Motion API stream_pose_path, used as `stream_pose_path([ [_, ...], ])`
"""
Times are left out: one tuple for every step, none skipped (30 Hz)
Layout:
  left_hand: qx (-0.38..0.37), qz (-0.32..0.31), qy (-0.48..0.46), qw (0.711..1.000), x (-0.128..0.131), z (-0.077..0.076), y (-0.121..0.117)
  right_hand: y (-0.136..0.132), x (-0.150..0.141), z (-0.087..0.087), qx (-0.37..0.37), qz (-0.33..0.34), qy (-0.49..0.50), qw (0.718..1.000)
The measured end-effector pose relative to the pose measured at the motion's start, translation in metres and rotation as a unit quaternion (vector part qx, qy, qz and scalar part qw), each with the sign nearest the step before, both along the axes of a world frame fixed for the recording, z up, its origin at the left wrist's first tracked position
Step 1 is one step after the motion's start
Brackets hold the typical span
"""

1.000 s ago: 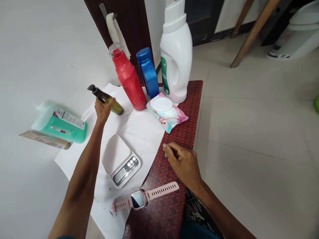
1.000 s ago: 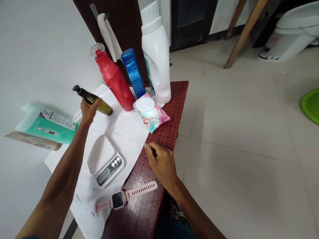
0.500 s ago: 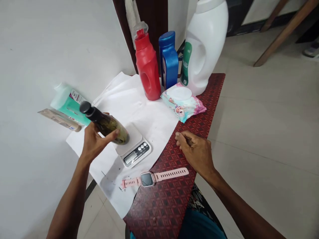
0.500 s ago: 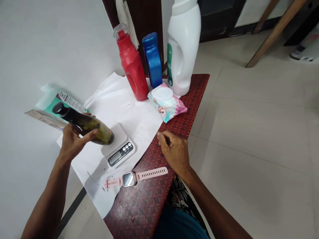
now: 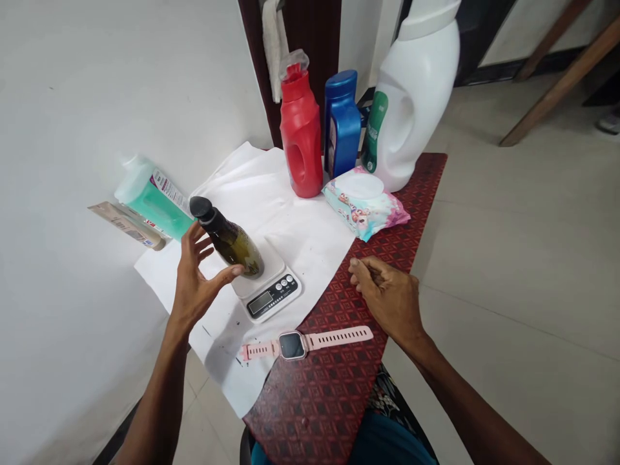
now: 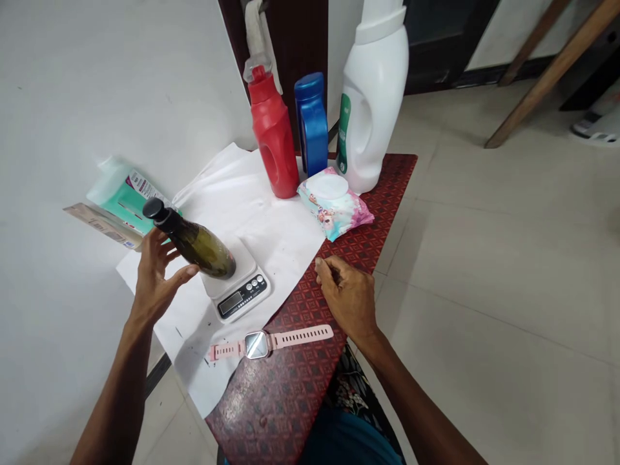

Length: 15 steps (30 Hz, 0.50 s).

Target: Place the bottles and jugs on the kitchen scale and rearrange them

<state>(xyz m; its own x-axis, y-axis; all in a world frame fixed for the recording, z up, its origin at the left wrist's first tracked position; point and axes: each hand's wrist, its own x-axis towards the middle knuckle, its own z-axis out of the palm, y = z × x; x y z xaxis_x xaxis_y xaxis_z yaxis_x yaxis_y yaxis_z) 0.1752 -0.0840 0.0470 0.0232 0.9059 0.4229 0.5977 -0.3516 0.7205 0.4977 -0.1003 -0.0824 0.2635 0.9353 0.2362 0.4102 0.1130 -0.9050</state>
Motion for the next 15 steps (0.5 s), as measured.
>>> stream_pose_path([
  [0.008,0.022,-0.01,1.0,0.0,-0.005,-0.006,0.0,0.0,0.0,0.001,0.001,-0.001,1.0],
  [0.011,0.042,-0.018,0.999,0.0,-0.011,-0.011,0.0,0.0,0.0,0.002,0.003,-0.002,1.0],
  [0.009,0.059,-0.022,0.998,0.002,-0.016,-0.016,0.0,0.0,0.001,0.001,0.006,-0.003,1.0],
  [0.004,0.071,-0.021,0.997,0.005,-0.022,-0.019,0.0,0.0,0.001,-0.001,0.008,-0.004,1.0],
  [-0.003,0.078,-0.015,0.997,0.009,-0.028,-0.021,-0.001,0.0,0.001,-0.003,0.009,-0.004,1.0],
  [-0.012,0.082,-0.005,0.997,0.013,-0.033,-0.021,-0.001,0.0,0.002,-0.005,0.011,-0.006,1.0],
  [-0.018,0.086,0.004,0.996,0.019,-0.038,-0.019,-0.001,0.0,0.002,-0.006,0.011,-0.007,1.0],
  [-0.023,0.094,0.01,0.995,0.024,-0.042,-0.016,-0.002,0.0,0.002,-0.007,0.009,-0.009,1.0],
  [-0.027,0.106,0.014,0.994,0.03,-0.045,-0.013,-0.002,0.0,0.002,-0.008,0.006,-0.009,1.0],
  [-0.03,0.124,0.016,0.992,0.035,-0.048,-0.009,-0.002,0.001,0.002,-0.01,0.004,-0.009,1.0],
  [-0.033,0.143,0.016,0.989,0.039,-0.051,-0.005,-0.002,0.001,0.001,-0.012,0.004,-0.006,1.0],
  [-0.034,0.16,0.014,0.986,0.043,-0.052,-0.001,-0.002,0.001,0.001,-0.014,0.003,-0.002,1.0],
  [-0.036,0.173,0.009,0.984,0.045,-0.053,0.001,-0.002,0.001,0.001,-0.016,0.001,0.002,1.0],
  [-0.038,0.182,0.001,0.983,0.045,-0.053,0.002,-0.002,0.001,0.0,-0.018,0.001,0.006,1.0],
  [-0.041,0.187,-0.013,0.981,0.044,-0.052,0.002,-0.002,0.002,0.0,-0.02,0.002,0.008,1.0],
])
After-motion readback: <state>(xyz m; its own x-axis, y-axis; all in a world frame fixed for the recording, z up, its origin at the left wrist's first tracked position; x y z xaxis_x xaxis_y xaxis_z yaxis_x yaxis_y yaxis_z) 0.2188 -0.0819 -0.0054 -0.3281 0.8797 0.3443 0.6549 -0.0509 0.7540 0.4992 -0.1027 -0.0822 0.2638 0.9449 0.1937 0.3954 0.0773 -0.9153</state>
